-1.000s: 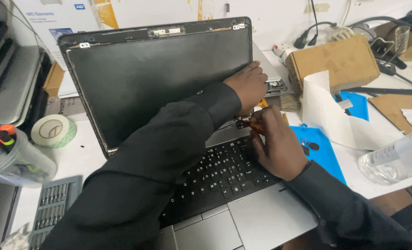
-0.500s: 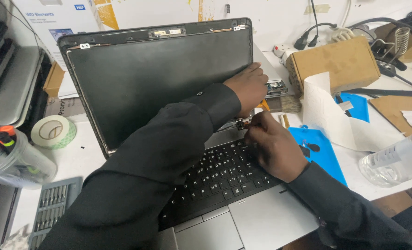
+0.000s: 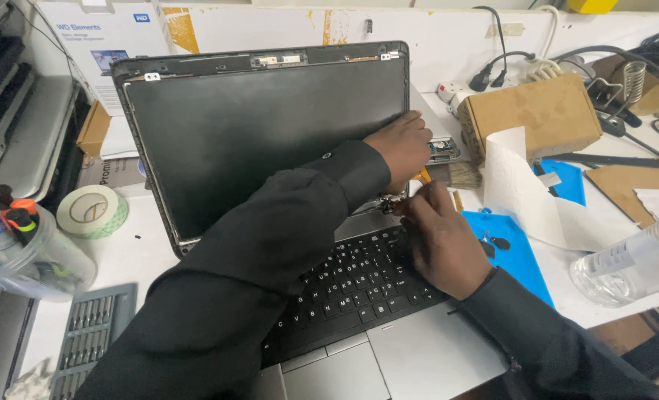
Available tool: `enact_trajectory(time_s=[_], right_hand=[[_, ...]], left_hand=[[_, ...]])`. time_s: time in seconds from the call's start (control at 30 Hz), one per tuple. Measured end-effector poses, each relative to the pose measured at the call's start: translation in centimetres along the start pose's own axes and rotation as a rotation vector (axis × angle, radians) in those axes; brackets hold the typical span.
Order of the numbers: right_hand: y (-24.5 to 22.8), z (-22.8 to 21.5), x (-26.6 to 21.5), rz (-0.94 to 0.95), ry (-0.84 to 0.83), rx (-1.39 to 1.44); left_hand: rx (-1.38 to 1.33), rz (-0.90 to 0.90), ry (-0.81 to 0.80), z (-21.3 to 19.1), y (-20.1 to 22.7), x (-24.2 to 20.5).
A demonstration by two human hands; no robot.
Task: The person aligns and secures a laptop screen onto the laptop body using a screwdriver. They tighten screws on the top and side edges of the screen bezel to attach it firmly.
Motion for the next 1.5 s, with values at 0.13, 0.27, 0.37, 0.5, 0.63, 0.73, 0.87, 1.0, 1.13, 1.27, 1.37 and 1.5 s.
enact_trajectory(time_s=[0.13,0.27,0.37,0.5,0.63,0.73,0.87,1.0,1.13,1.27,1.37,1.5], right_hand=[[2.2,0.8,-0.5,0.021,0.162,-0.14],[-0.2,1.0,-0.5,0.089,-0.015,-0.103],[1.6,2.1,-0.7,0.008,-0.02,-0.034],[0.7,0.4,-0.8,0.061,0.061,-0.164],[0.2,1.2,-0.6,-0.051,-0.024,-0.036],[1.0,0.6,-0.4,-0.021,0.085,-0.145],[1.0,-0.1,-0.3,0.119,0.05,-0.216],[0.0,0.4,-0.2,-0.004,-0.035,-0.108],[1.8,1.2,-0.4,-0.047,0.086,-0.064],[2.6,0.7,-0.8,0.141,0.092,-0.13],[0.9,-1.1,0.1,0.132,0.058,-0.067],[0.6,-0.3,0.2,0.09,-0.051,0.051]], left_hand=[[-0.02,0.017,0.032,0.1,0.0,0.2],[0.002,-0.026,-0.032,1.3,-0.4,0.5],[-0.013,-0.017,-0.015,0.8,-0.2,0.3],[-0.002,-0.004,0.03,0.7,-0.4,0.1],[-0.006,-0.029,-0.022,1.1,-0.4,0.2],[-0.003,-0.008,0.0,-0.4,0.3,0.1],[-0.035,-0.007,0.002,0.4,-0.1,0.1],[-0.061,0.025,0.061,0.8,-0.2,0.0],[-0.014,0.084,0.103,0.1,0.0,-0.2],[0.033,0.067,0.099,0.9,-0.2,-0.4],[0.012,0.051,0.109,0.7,-0.1,-0.3],[-0.041,-0.021,-0.061,1.8,-0.4,0.2]])
Point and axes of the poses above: each hand's wrist, its own x-axis towards the middle knuckle, its own z-axis out of the palm, y = z × x, the point moved 9 cm from there along x, towards the middle knuckle, and after that the axes turned 3 degrees about z, right-handed, at the moved point
